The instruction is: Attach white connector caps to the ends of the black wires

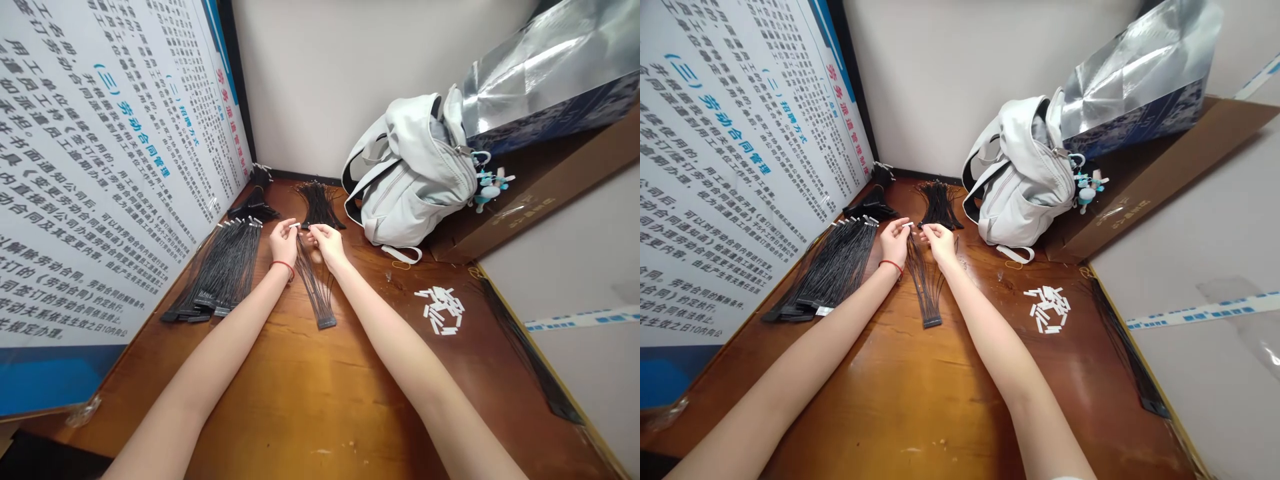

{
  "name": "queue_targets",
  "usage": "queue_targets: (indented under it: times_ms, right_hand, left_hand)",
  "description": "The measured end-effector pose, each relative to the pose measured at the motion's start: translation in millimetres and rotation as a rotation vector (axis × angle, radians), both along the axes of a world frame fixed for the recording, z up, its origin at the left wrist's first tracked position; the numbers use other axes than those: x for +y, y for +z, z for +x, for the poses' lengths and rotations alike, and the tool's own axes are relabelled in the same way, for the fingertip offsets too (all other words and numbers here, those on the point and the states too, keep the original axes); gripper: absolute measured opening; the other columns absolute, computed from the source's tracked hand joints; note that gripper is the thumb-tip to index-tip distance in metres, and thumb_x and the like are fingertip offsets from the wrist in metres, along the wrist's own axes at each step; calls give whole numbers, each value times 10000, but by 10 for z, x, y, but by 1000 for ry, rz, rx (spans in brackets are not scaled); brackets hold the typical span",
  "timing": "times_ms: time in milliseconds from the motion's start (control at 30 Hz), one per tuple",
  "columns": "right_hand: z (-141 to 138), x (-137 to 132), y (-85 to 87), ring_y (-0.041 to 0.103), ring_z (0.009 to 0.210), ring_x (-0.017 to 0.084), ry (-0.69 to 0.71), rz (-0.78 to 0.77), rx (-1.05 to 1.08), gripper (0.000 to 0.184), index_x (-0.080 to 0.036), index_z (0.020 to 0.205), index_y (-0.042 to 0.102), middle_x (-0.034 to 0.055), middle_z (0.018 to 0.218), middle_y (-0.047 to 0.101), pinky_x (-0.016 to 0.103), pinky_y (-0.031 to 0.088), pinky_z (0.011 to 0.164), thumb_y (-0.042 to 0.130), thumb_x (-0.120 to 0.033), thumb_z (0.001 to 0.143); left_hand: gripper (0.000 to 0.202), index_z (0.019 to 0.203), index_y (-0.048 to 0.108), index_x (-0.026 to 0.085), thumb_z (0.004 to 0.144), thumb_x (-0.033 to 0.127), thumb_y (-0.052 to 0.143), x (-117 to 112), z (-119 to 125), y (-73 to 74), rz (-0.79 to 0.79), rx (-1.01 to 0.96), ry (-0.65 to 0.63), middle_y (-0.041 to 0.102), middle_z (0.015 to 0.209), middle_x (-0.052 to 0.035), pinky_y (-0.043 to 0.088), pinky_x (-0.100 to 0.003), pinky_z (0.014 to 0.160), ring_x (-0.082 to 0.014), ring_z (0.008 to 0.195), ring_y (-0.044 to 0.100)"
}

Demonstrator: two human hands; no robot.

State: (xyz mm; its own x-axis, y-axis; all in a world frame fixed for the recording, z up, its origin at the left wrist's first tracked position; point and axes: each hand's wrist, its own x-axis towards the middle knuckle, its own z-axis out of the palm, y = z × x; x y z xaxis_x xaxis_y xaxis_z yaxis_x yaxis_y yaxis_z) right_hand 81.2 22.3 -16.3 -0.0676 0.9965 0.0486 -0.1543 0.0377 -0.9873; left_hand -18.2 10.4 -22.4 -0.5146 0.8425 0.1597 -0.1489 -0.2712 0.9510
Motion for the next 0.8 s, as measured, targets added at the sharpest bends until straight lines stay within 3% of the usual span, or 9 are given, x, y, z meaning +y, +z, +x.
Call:
queue_targets:
  times_ms: [200,400,800]
  right_hand:
    - [0,-22,-68,611,752,138,-25,120,-114,206,-158,779,567,32,771,644,260,480,721,586,-362,754]
    - [-19,-38,-78,602,750,144,-24,226,-213,207,-152,771,575,40,784,645,266,485,740,580,-358,748]
    - [-33,-51,-70,606,732,142,-30,210,-185,174,-154,754,577,34,764,647,266,487,729,575,-327,733]
  left_hand:
    - [136,790,644,133,675,108,574,-33,11,23,40,22,-61,681,797,-58,511,-293,794,-145,766,642]
    - [158,807,658,132,662,117,598,-41,1,27,52,12,-101,693,827,-63,505,-305,827,-153,802,649]
    - [160,812,664,131,664,113,609,-60,6,48,52,11,-137,698,827,-64,503,-315,843,-161,814,656]
